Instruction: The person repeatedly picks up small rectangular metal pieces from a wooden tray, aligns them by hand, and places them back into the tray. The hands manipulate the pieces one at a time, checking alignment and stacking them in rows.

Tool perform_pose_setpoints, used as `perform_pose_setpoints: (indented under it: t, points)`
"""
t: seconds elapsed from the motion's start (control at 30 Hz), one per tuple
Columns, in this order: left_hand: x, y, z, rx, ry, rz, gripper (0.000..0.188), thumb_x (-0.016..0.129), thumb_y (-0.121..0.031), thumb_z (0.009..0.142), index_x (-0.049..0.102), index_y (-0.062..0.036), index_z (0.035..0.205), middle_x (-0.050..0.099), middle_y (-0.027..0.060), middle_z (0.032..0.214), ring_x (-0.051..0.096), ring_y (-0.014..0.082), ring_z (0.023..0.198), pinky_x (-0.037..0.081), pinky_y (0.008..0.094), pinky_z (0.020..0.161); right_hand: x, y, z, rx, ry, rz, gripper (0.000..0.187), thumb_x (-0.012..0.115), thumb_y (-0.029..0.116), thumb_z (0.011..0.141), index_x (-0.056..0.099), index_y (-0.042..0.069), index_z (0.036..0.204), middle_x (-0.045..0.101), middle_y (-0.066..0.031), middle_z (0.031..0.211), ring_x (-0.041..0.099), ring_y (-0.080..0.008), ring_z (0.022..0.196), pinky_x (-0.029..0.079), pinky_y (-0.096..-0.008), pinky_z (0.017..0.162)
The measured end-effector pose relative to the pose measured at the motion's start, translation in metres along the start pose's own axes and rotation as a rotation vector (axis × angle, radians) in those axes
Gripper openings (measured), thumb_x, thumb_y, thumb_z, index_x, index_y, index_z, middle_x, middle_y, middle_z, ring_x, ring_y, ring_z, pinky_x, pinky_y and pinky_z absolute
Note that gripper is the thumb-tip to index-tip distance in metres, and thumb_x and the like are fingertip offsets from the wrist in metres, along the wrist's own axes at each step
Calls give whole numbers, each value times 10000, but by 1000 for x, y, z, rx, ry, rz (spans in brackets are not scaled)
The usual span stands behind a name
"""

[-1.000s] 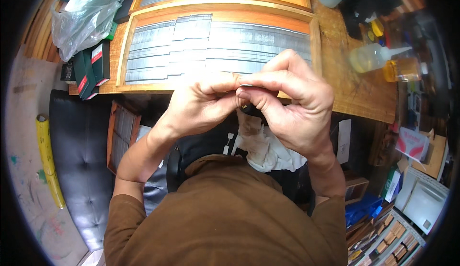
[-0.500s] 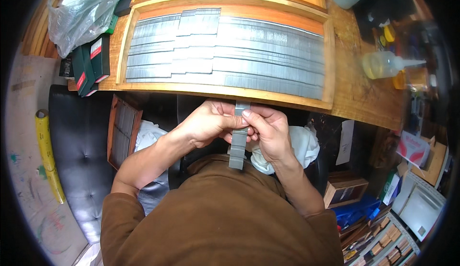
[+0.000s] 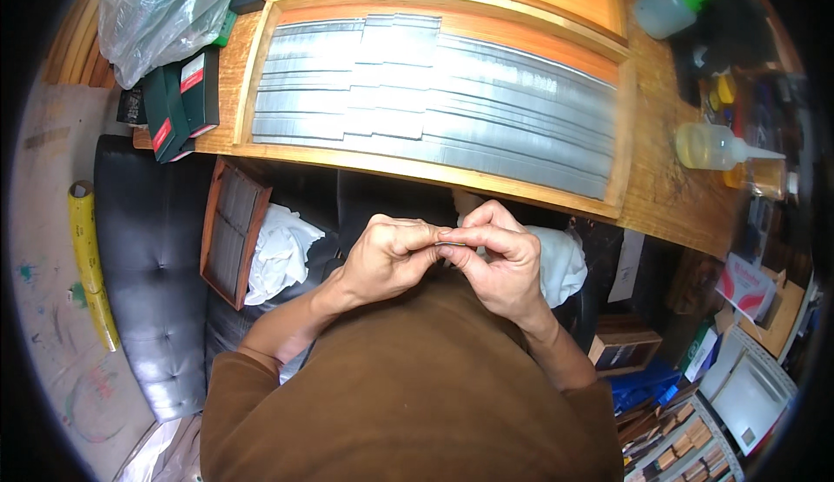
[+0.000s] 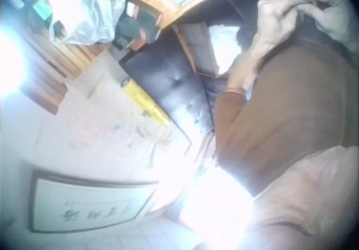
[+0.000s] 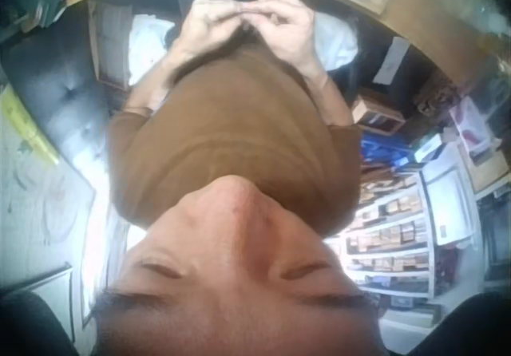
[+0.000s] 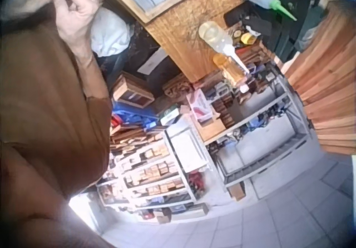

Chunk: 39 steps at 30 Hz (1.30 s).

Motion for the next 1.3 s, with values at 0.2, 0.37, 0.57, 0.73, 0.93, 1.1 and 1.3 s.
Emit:
perform_pose_setpoints:
  t: [0.2, 0.37, 0.57, 0.73, 0.93, 1.1, 1.3]
  points:
    - [-5, -2, -6, -48, 1, -52, 227, 761, 60, 880, 777, 15, 1102, 760, 192, 858, 757, 313, 729, 575, 340, 637, 5, 10, 7, -1, 62, -38, 232, 894, -41, 795, 841, 31, 1009, 643, -23, 882, 604, -109, 799, 491, -244, 677]
    - [-9, -7, -4, -69, -1, -56, 136, 733, 56, 890, 773, 30, 1017, 768, 163, 835, 754, 226, 695, 560, 292, 617, 8, 14, 9, 14, 58, -54, 229, 903, -31, 787, 838, 29, 999, 634, -23, 878, 600, -115, 786, 486, -247, 668]
    - [-8, -10, 0, -90, -18, -77, 114, 708, 78, 866, 756, 36, 960, 766, 167, 827, 752, 242, 688, 565, 302, 620, 9, 24, 10, -88, 37, -111, 204, 886, -29, 808, 829, 32, 994, 610, -31, 849, 583, -121, 749, 469, -259, 639]
    - [-8, -10, 2, 25, -43, -49, 129, 706, 79, 848, 753, 32, 959, 738, 165, 787, 727, 253, 650, 541, 315, 588, 9, 29, 4, -258, -29, -184, 219, 873, -3, 835, 810, 25, 1043, 606, -41, 850, 572, -132, 727, 460, -269, 617]
    - [-9, -4, 6, -137, 80, -78, 81, 727, 35, 889, 756, 15, 962, 712, 186, 767, 711, 332, 648, 551, 371, 600, 8, 27, 5, -263, -24, -204, 247, 885, 30, 838, 798, 10, 1069, 622, -52, 872, 580, -138, 731, 475, -266, 625]
    - [-10, -3, 5, -87, 47, -171, 116, 716, 19, 896, 770, -5, 996, 676, 218, 748, 655, 274, 568, 483, 328, 547, 11, 31, 9, -111, 48, -149, 271, 876, -16, 843, 801, 0, 1104, 644, -66, 923, 654, -129, 776, 533, -250, 663]
    - [-8, 0, 3, -113, 36, -159, 56, 686, 29, 888, 731, 6, 912, 579, 174, 643, 508, 250, 494, 410, 354, 504, 9, 19, 7, 2, -15, -74, 223, 896, -43, 806, 828, 17, 1010, 672, -54, 881, 627, -117, 765, 503, -246, 656]
Point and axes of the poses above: each hand's wrist, its own z-axis towards the middle knuckle, its own x-axis out of the palm, y = z × x, the point moved 7 cm from there along z, towards the middle knuckle
